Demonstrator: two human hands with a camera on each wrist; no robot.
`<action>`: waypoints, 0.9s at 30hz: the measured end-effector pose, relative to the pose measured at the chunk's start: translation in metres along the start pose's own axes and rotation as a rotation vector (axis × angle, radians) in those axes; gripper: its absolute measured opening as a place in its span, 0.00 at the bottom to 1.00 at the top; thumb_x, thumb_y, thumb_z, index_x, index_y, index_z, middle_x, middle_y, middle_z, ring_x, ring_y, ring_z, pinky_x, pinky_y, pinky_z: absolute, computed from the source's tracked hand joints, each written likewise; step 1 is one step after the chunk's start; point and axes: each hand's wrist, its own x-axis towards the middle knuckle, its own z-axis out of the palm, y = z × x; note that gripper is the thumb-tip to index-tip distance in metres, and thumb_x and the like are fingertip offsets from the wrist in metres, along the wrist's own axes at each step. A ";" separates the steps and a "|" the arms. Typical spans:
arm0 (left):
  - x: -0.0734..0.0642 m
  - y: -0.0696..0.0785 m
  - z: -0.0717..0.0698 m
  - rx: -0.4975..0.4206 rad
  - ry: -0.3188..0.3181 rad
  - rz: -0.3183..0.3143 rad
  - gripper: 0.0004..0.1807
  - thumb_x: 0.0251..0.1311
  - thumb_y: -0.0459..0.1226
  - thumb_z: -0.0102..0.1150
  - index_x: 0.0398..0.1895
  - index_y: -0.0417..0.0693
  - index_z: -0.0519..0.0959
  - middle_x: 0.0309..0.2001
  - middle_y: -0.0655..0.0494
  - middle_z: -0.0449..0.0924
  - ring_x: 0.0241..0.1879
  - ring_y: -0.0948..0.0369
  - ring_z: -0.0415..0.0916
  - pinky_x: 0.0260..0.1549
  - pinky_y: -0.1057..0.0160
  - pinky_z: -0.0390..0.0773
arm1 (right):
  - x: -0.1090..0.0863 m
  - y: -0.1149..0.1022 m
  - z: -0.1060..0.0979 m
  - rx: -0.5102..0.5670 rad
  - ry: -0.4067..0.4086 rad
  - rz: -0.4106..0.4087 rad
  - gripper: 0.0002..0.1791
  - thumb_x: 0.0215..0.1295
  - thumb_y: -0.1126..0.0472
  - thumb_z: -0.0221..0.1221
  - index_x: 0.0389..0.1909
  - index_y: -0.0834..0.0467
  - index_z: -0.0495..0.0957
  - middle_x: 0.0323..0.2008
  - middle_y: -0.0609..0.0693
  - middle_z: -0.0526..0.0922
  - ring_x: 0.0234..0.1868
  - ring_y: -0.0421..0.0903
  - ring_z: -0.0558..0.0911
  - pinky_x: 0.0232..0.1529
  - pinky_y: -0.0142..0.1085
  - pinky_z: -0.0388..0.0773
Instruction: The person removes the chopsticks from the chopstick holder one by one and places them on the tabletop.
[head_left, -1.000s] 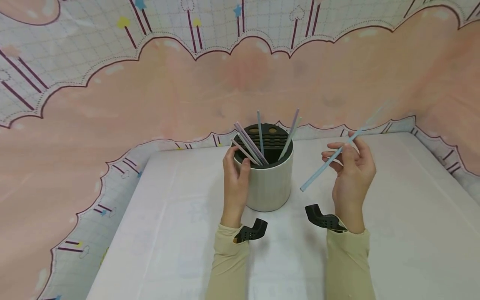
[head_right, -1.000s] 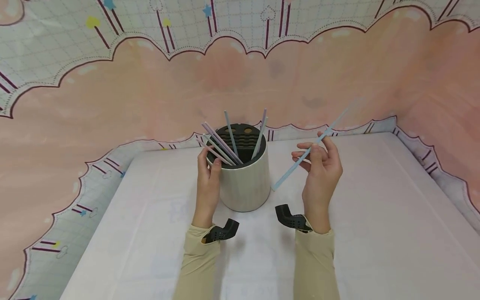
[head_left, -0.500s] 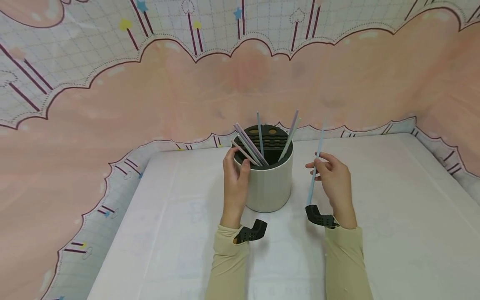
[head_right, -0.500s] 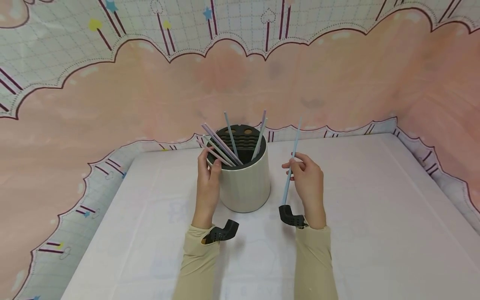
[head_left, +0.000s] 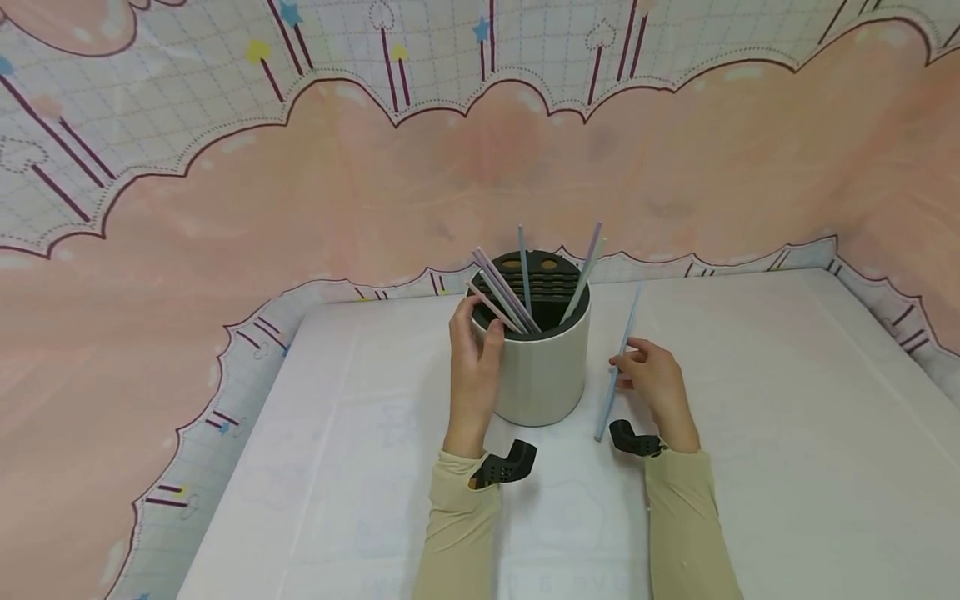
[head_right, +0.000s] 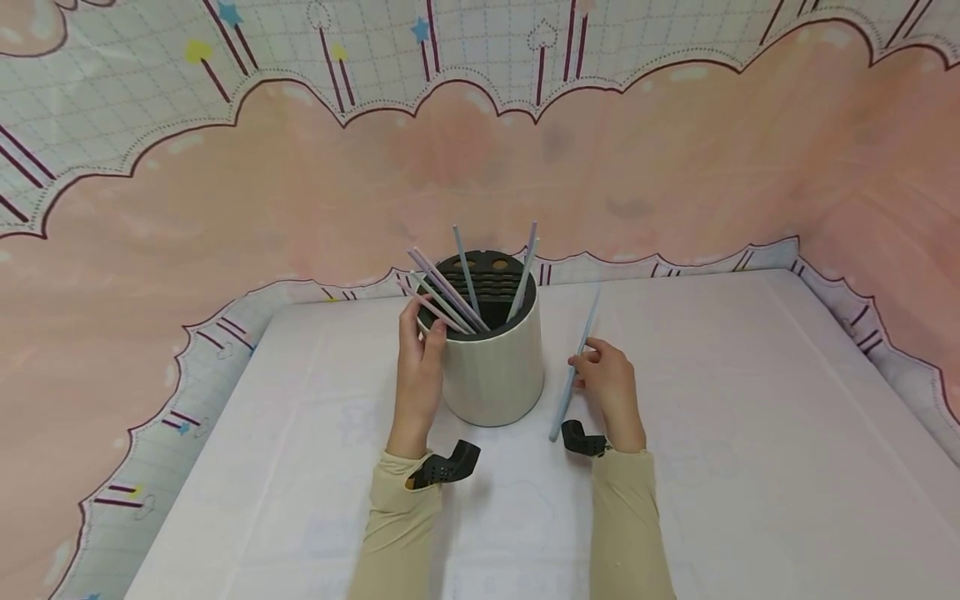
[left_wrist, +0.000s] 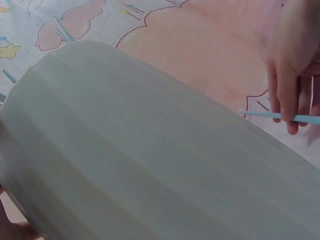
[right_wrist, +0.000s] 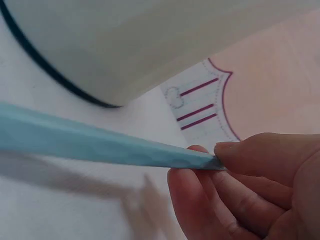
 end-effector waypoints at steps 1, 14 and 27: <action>0.000 0.000 0.000 0.003 0.000 0.000 0.26 0.61 0.55 0.42 0.61 0.65 0.55 0.65 0.65 0.49 0.64 0.65 0.45 0.59 0.50 0.51 | -0.001 0.000 0.000 -0.016 -0.010 0.008 0.28 0.61 0.61 0.53 0.61 0.67 0.60 0.40 0.59 0.79 0.22 0.39 0.79 0.38 0.36 0.73; -0.001 0.011 -0.006 0.008 -0.022 -0.020 0.25 0.64 0.44 0.44 0.63 0.54 0.54 0.66 0.56 0.48 0.66 0.60 0.43 0.60 0.49 0.49 | 0.002 0.011 0.017 -0.056 0.010 0.055 0.33 0.58 0.63 0.55 0.63 0.65 0.55 0.35 0.56 0.76 0.17 0.39 0.78 0.29 0.33 0.75; -0.009 0.032 -0.012 -0.014 -0.032 -0.029 0.24 0.64 0.43 0.42 0.62 0.50 0.55 0.65 0.52 0.50 0.66 0.58 0.44 0.59 0.47 0.49 | -0.003 0.010 0.022 -0.087 0.068 0.057 0.26 0.60 0.63 0.53 0.60 0.63 0.62 0.39 0.56 0.72 0.17 0.40 0.75 0.24 0.32 0.72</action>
